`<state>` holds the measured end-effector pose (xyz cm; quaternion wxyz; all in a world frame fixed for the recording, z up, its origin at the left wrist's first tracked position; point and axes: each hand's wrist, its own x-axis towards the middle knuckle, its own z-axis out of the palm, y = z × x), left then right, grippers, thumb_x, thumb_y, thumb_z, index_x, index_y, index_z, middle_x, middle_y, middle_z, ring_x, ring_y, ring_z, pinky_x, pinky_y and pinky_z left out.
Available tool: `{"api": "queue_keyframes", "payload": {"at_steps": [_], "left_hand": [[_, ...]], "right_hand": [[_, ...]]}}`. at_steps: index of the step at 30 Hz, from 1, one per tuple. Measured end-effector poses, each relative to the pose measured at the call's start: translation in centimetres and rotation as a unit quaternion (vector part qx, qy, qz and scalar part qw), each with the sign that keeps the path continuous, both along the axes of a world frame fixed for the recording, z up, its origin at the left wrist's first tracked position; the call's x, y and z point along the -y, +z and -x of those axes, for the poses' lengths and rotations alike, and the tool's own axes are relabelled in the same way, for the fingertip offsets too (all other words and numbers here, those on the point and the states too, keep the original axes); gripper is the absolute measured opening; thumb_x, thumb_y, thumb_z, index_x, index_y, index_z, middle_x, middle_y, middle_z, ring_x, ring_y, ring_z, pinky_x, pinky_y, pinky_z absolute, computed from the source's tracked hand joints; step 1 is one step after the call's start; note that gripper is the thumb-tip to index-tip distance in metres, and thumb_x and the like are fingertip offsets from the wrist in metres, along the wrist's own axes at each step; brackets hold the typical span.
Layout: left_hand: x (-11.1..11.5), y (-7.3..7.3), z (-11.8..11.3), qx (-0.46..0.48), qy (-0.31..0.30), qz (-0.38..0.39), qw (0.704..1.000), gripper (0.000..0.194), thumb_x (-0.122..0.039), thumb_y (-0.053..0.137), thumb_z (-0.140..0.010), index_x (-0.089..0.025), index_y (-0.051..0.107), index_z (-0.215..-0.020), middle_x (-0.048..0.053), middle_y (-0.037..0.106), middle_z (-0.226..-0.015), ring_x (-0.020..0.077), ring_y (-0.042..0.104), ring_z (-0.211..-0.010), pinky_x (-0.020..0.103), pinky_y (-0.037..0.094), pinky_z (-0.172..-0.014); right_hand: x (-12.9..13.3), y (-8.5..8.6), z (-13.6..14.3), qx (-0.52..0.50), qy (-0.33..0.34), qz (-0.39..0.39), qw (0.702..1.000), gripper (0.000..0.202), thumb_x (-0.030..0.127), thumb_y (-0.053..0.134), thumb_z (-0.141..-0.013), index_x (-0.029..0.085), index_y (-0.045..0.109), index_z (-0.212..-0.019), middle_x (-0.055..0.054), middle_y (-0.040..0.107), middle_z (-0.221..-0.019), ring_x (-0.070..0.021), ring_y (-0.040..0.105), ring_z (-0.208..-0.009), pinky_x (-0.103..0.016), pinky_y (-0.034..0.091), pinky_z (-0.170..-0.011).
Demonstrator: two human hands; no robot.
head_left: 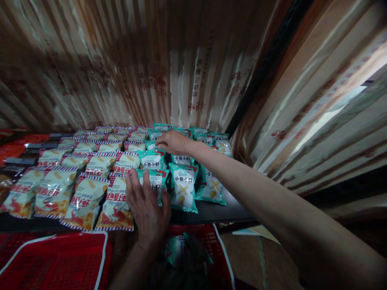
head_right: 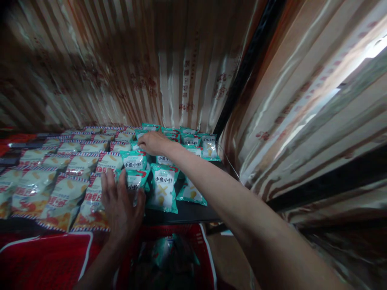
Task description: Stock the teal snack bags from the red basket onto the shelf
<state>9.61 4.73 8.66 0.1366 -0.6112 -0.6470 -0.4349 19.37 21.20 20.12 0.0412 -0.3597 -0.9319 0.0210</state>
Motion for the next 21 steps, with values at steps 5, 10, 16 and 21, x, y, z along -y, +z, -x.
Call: {"api": "queue_keyframes", "payload": {"at_steps": [5,10,16,21], "left_hand": [[0.2,-1.1,0.9,-0.029,0.0,0.042,0.999,0.067,-0.034,0.06,-0.082,-0.01,0.036,-0.139,0.026,0.022,-0.152,0.0417,0.018,-0.141,0.06,0.03,-0.106],[-0.2,-1.7,1.3,-0.047,0.001,0.053,0.997,0.058,-0.029,0.057,-0.083,-0.008,0.041,-0.135,0.028,0.025,-0.149,0.0417,0.022,-0.14,0.057,0.036,-0.104],[-0.4,-1.7,0.8,-0.046,-0.002,0.047,0.998,0.056,-0.027,0.056,-0.084,-0.006,0.042,-0.135,0.028,0.029,-0.148,0.0417,0.023,-0.14,0.057,0.035,-0.105],[-0.2,-0.9,-0.2,-0.041,-0.046,-0.034,0.998,0.056,-0.023,0.058,-0.083,-0.008,0.042,-0.134,0.027,0.029,-0.149,0.0414,0.015,-0.142,0.061,0.026,-0.108]], "right_hand": [[0.1,-0.3,1.6,0.017,0.01,-0.004,1.0,0.028,0.019,0.049,-0.088,0.02,0.071,-0.105,-0.006,0.072,-0.108,-0.0201,0.063,-0.1,-0.027,0.041,-0.08],[0.0,-0.6,1.8,0.022,0.0,0.008,1.0,0.027,0.018,0.053,-0.086,0.021,0.071,-0.106,-0.005,0.072,-0.108,-0.0197,0.063,-0.1,-0.027,0.043,-0.08],[-0.2,-0.9,1.1,0.011,0.0,0.005,1.0,0.024,0.016,0.055,-0.085,0.022,0.073,-0.1,-0.005,0.073,-0.102,-0.021,0.065,-0.096,-0.03,0.045,-0.078],[2.3,-1.2,-1.6,-0.13,-0.015,-0.049,0.99,0.027,0.017,0.056,-0.087,0.014,0.067,-0.111,-0.012,0.068,-0.113,-0.0233,0.06,-0.109,-0.036,0.045,-0.094]]}}
